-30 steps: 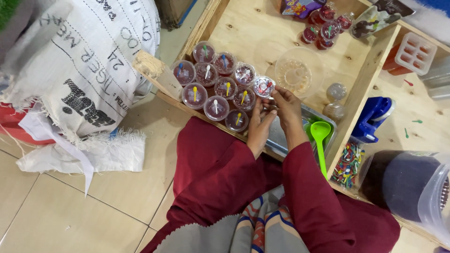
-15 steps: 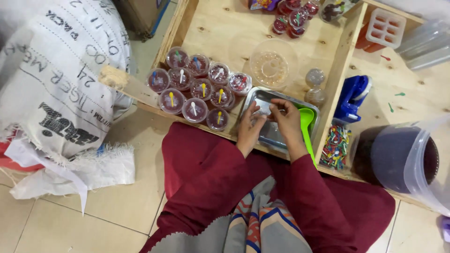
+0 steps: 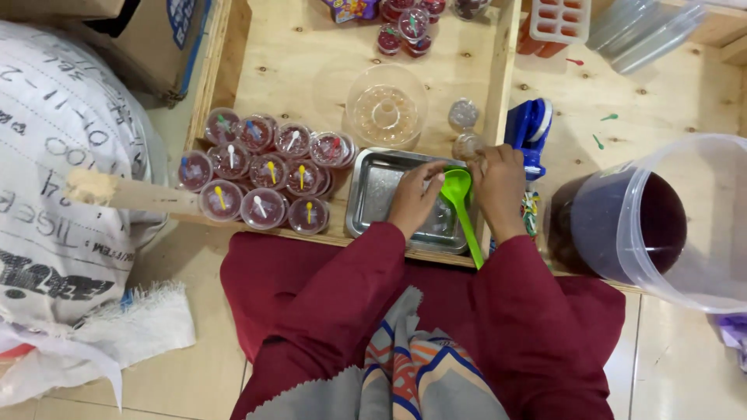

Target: The person fills small plastic cups with a dark red liquid using a ladle and then seals them with plastic wrap and rubber bands.

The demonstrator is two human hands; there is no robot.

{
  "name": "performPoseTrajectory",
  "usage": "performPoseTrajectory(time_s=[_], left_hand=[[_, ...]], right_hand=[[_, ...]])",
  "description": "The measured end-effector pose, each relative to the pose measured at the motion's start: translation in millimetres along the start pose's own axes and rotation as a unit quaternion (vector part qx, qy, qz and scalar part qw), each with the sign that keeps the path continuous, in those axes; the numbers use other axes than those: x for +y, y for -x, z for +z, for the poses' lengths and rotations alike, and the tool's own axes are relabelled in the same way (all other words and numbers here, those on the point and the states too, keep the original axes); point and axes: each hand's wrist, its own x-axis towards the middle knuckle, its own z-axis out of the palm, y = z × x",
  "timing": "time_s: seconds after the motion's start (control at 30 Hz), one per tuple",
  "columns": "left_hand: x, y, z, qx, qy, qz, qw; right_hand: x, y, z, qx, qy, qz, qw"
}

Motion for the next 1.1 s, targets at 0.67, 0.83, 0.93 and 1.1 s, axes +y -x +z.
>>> performPoseTrajectory(time_s=[0.67,0.83,0.93,1.1], left_hand=[[-84,-67,92,-0.158,-0.241,-0.063,0.955],[-82,-66,88,-0.156,-0.211,-0.072,0.962],[-78,-65,85,-0.152,-0.202,-0.071,0.965],[-94,-63,92,-0.157,-0.227,-0.079,0.958]], right_hand=[[42,-31,54,-0.05,0.143,-0.074,0.986],[47,-36,55,-0.019,0.136,-0.102,0.985],[50,-36,58,-0.001,0.141,-0.115,0.983],[44,-38,51,0.0,0.153,-0.118,0.981]])
